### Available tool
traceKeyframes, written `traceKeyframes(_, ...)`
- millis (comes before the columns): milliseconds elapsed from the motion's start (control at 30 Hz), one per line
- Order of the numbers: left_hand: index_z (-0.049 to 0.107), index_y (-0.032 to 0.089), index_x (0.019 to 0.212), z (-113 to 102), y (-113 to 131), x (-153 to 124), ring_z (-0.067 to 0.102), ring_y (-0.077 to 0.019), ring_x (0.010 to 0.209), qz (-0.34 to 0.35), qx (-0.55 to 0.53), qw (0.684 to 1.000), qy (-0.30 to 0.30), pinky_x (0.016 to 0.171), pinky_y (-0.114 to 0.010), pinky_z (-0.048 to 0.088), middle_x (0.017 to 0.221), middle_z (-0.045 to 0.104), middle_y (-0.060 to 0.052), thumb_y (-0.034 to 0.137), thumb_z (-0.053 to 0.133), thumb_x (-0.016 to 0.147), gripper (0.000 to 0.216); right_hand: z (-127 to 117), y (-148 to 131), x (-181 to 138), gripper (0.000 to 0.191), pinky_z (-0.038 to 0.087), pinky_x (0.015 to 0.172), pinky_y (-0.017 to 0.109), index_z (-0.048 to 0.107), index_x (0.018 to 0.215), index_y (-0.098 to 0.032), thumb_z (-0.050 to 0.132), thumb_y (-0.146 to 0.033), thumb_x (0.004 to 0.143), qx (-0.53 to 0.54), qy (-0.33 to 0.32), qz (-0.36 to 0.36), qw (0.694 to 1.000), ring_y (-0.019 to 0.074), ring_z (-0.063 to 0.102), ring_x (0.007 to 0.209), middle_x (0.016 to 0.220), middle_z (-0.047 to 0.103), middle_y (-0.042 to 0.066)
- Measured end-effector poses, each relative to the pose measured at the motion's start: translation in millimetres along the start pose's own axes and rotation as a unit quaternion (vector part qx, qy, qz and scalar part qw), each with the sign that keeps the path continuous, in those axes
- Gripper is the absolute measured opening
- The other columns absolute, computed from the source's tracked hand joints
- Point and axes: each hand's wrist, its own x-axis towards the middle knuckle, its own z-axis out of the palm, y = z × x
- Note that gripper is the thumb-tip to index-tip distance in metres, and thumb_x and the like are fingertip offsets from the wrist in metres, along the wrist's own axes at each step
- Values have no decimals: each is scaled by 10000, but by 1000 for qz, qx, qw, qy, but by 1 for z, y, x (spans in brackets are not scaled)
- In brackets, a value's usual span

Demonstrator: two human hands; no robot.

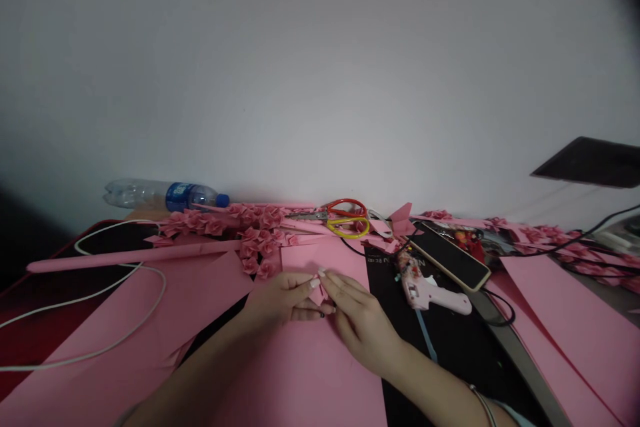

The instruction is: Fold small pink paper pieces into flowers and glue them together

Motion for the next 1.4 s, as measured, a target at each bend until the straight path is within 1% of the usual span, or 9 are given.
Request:
traceKeyframes(133, 697, 111, 1089, 2, 1, -1, 744, -295, 916, 7, -1, 1000, 9, 902, -419, 543, 908, 779, -110, 473, 763, 783, 480, 0, 0, -1, 742, 459, 1096, 515, 333, 1536, -197, 416, 15, 829, 18, -17, 2, 1000, 257, 462, 1383, 1470, 524, 130)
traceKeyframes(300, 668, 85, 1140, 2, 1, 0, 747, -274, 898, 10, 11, 1000, 24, 798, -334, 559, 912, 768, -115, 435, 719, 832, 469, 0, 0, -1, 778, 416, 1129, 519, 294, 1551, -206, 409, 29, 818, 40, -28, -2, 999, 245, 395, 1426, 1523, 458, 120)
traceKeyframes(400, 653, 96, 1188, 0, 0, 1, 746, -253, 865, 6, 11, 1000, 20, 772, -309, 555, 919, 764, -108, 441, 724, 828, 504, 0, 0, -1, 794, 393, 1142, 527, 285, 1554, -224, 400, 37, 813, 48, -25, -5, 998, 238, 369, 1441, 1517, 471, 104)
traceKeyframes(567, 622, 145, 1262, 0, 0, -1, 737, -230, 830, 15, -9, 1000, 16, 822, -341, 555, 1077, 739, -124, 493, 750, 790, 600, -1, -1, 0, 760, 394, 1145, 511, 293, 1551, -239, 406, 21, 846, 59, -11, -14, 998, 230, 399, 1425, 1491, 504, 106)
traceKeyframes(733, 563, 169, 1329, 0, 0, -1, 741, -232, 788, -7, 18, 999, 38, 776, -340, 563, 972, 757, -108, 485, 720, 812, 626, -3, -2, 0, 749, 407, 1138, 502, 322, 1542, -235, 436, 0, 840, 57, -11, -12, 998, 237, 422, 1411, 1472, 527, 109)
traceKeyframes(1000, 560, 171, 1325, -4, -2, 2, 733, -201, 754, 9, 15, 1000, 24, 804, -351, 571, 1020, 744, -112, 517, 729, 789, 660, -3, -2, 2, 755, 349, 1172, 532, 308, 1545, -185, 436, -4, 823, 34, -53, -17, 998, 242, 342, 1454, 1522, 451, 128)
traceKeyframes(1167, 592, 212, 1277, -5, -3, 3, 717, -157, 732, 19, 0, 999, 35, 798, -339, 584, 1102, 721, -84, 458, 740, 801, 556, -2, -2, 0, 772, 324, 1187, 534, 304, 1544, -161, 434, 8, 802, 22, -74, -7, 997, 248, 277, 1479, 1554, 400, 119)
traceKeyframes(1267, 631, 209, 1220, -4, -4, 3, 714, -166, 807, 30, -19, 998, 45, 835, -349, 584, 1225, 676, -96, 430, 776, 776, 517, -1, -3, 0, 773, 323, 1188, 534, 298, 1547, -159, 440, 8, 805, 14, -84, 1, 996, 250, 265, 1483, 1565, 381, 120)
traceKeyframes(1400, 654, 193, 1174, -2, -3, 3, 690, -217, 988, 35, -42, 997, 50, 879, -354, 574, 1279, 651, -104, 391, 780, 778, 459, -1, -5, 1, 727, 339, 1180, 532, 286, 1551, -151, 442, -19, 853, 5, -95, 5, 995, 260, 249, 1487, 1572, 366, 129)
